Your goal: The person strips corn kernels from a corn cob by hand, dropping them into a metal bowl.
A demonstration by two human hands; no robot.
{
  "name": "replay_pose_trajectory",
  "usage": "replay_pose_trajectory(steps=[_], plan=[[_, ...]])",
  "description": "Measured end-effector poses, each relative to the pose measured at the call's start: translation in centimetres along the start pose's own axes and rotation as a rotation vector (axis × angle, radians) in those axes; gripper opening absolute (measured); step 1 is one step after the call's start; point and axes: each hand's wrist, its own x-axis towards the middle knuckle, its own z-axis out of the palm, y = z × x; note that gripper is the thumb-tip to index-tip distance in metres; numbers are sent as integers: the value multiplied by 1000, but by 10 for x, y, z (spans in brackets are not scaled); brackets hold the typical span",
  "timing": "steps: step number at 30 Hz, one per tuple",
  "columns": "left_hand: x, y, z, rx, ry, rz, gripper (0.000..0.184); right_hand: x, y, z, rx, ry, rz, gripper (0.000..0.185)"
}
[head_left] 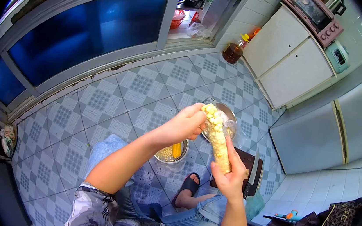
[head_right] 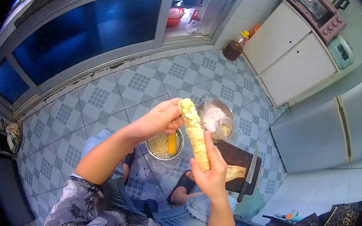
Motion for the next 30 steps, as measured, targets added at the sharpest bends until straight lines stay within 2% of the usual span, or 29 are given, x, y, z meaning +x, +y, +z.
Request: replay_pose_trajectory(steps=[1, 3, 6, 8, 11, 13, 22, 26, 30], plan=[[0, -2, 1, 39, 49, 6, 15, 0, -3, 1, -110, 13, -74, 65], [4, -8, 4, 77, 99, 10, 15, 0, -6, 2, -122, 7, -55, 65], [9, -15, 5, 306, 238, 132, 16, 1, -7, 4, -111, 3, -49, 65], [5, -9, 3, 39, 129, -5, 17, 2, -8, 4, -88, 7, -62, 65], [7, -3, -9, -117, 46, -100, 14, 2, -8, 3, -96, 26, -27, 65], [4, 0, -5, -119, 49, -90, 11, 1, 4, 3, -227, 73, -145, 65], [4, -8, -2, 60, 36, -37, 11, -2, 4, 5, -458, 99, -176, 66], [4, -14, -1, 162, 126, 6, 14, -3, 5, 7, -489, 91, -222, 67], [4, -3, 7, 200, 154, 4, 16, -3, 4, 8, -390, 74, -153, 67]])
